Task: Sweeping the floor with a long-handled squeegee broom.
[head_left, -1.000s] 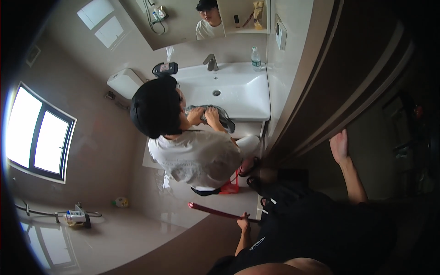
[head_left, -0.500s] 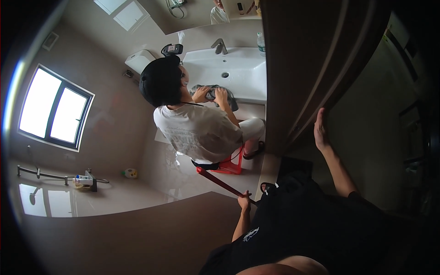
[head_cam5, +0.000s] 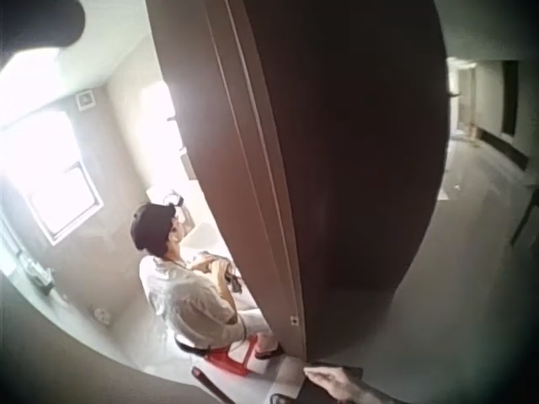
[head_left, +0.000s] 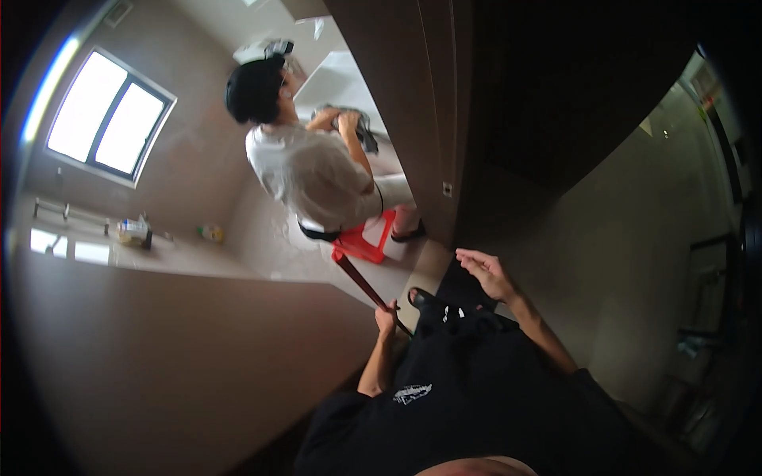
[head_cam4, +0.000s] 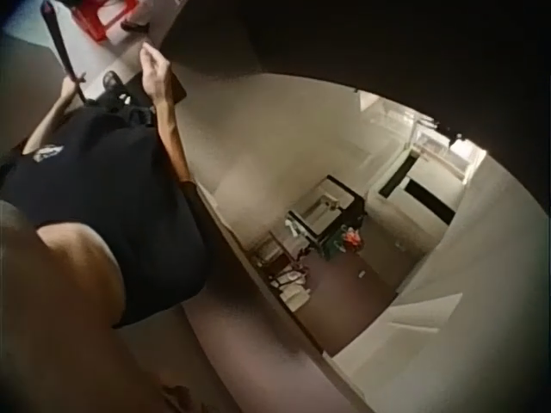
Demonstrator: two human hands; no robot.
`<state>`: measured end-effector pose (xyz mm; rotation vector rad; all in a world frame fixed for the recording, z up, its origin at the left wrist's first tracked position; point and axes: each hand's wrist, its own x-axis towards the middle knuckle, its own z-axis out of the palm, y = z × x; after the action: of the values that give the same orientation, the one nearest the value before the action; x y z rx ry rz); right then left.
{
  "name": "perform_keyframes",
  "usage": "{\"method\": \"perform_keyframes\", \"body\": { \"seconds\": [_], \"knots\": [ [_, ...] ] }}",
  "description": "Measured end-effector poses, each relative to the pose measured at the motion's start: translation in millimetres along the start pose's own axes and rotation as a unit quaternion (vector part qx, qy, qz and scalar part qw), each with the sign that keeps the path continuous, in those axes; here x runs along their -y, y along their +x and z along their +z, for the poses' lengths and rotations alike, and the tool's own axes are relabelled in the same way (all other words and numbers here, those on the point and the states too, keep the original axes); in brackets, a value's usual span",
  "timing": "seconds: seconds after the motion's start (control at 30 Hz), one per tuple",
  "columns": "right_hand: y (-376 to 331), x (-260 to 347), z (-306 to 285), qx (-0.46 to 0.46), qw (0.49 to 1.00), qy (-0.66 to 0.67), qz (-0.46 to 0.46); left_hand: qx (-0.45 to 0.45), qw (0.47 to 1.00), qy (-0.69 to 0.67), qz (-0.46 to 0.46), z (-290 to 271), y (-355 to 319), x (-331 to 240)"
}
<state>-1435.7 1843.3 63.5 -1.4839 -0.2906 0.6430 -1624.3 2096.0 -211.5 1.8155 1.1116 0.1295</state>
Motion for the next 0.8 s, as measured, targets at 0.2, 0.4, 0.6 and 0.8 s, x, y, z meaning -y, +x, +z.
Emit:
{"method": "perform_keyframes", "body": {
  "seconds": [0.2, 0.4, 0.6, 0.8],
  "knots": [
    [-80.0, -63.2, -29.5, -0.016, 0.997, -0.058, 0.046, 0.011, 1.000, 0.006, 0.011, 28.8, -77.4, -17.2],
    [-103.3, -18.3, -20.1, 0.048, 0.959, -0.209, -0.188, 0.120, 0.978, 0.115, 0.129, 50.9, -129.0, -20.6],
    [-107.8, 18.6, -29.6, 0.054, 0.977, 0.100, -0.179, 0.255, 0.890, 0.062, 0.372, 121.1, -142.2, -91.1],
    [-123.0, 75.3, -87.0, -0.105, 0.914, 0.140, -0.365, 0.435, 0.840, 0.096, 0.311, 133.4, -185.6, -241.6]
  ]
}}
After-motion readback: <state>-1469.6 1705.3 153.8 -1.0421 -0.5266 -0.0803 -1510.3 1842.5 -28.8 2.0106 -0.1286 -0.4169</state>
